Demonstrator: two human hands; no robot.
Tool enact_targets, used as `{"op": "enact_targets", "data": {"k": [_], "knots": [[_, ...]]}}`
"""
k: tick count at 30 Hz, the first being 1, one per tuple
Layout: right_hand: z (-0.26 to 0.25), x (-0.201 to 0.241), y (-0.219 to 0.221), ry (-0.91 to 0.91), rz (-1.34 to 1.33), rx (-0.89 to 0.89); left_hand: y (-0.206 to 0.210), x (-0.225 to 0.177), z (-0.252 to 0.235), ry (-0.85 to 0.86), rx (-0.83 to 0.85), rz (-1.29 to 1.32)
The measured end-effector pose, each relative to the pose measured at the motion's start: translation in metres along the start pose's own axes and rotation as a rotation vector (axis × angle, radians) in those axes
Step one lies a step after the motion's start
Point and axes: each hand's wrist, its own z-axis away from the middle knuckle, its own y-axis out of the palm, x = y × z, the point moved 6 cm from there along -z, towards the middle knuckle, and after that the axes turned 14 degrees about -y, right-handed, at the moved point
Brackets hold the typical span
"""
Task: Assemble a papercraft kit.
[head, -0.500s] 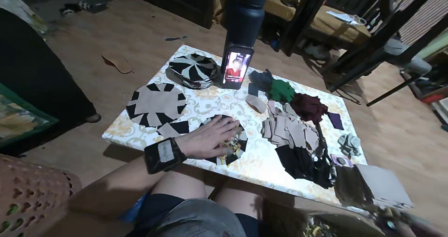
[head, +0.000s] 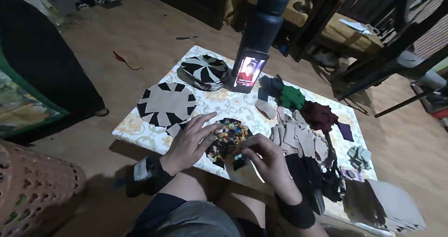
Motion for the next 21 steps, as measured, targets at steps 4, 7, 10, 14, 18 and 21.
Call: {"op": "enact_targets", "data": {"k": [4, 7, 10, 14, 18, 21], "knots": [[0.003, -0.017, 0.025, 0.042, 0.295, 0.224, 0.006, 0.001, 0.002, 0.001, 0.02, -0.026], [0.004, -0.018, 0.013, 0.046, 0.324, 0.193, 0.006, -0.001, 0.004, 0.018, 0.009, -0.076], [0.002, -0.012, -0.005, 0.027, 0.32, 0.061, 0.005, -0.001, 0.006, 0.032, 0.002, -0.056], [0.006, -0.016, 0.006, 0.034, 0.287, 0.084, 0.009, -0.004, 0.007, 0.104, 0.079, -0.071], [0.01, -0.025, 0.023, 0.031, 0.324, 0.148, 0.013, -0.009, 0.01, 0.154, 0.112, -0.188], [0.005, -0.016, 0.01, -0.035, 0.313, 0.048, 0.012, -0.011, 0.011, 0.152, 0.091, -0.193]]}}
